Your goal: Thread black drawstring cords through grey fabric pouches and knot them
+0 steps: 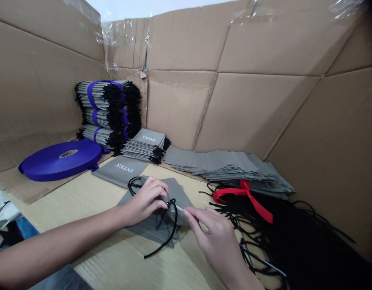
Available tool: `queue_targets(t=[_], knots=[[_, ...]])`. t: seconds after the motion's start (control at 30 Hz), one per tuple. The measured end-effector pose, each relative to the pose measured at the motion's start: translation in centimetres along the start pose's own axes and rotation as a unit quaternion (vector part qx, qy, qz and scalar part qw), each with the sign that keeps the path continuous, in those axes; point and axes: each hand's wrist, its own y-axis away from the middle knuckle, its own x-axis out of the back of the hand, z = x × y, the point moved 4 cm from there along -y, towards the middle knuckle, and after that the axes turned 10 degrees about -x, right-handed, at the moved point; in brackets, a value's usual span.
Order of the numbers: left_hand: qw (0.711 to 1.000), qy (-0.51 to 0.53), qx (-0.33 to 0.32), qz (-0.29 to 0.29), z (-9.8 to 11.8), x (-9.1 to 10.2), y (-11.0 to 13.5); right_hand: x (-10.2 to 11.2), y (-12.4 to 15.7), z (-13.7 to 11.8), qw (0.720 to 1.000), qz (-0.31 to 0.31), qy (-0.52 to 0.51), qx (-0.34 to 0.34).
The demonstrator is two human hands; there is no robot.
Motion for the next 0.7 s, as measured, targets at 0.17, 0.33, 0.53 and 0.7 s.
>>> queue_targets(t=[0.17, 0.33, 0.53, 0.7], knots=[[0.996, 0.043, 0.011, 0.075, -0.6, 0.1, 0.2, -0.1, 0.0, 0.1, 1.000, -0.007, -0.017, -0.025], [0.992, 0.047, -0.003, 0.114, -1.0, 0.3, 0.3, -0.2, 0.2, 0.2, 0.999, -0.008, -0.018, -0.028], [0.992, -0.051, -0.084, 0.081, -0.1, 0.5, 0.3, -0.4, 0.3, -0.1, 1.000, -0.005, 0.025, -0.017], [0.993, -0.072, -0.074, 0.066, 0.2, 0.5, 0.4, -0.4, 0.2, -0.4, 0.999, -0.009, 0.032, -0.008]])
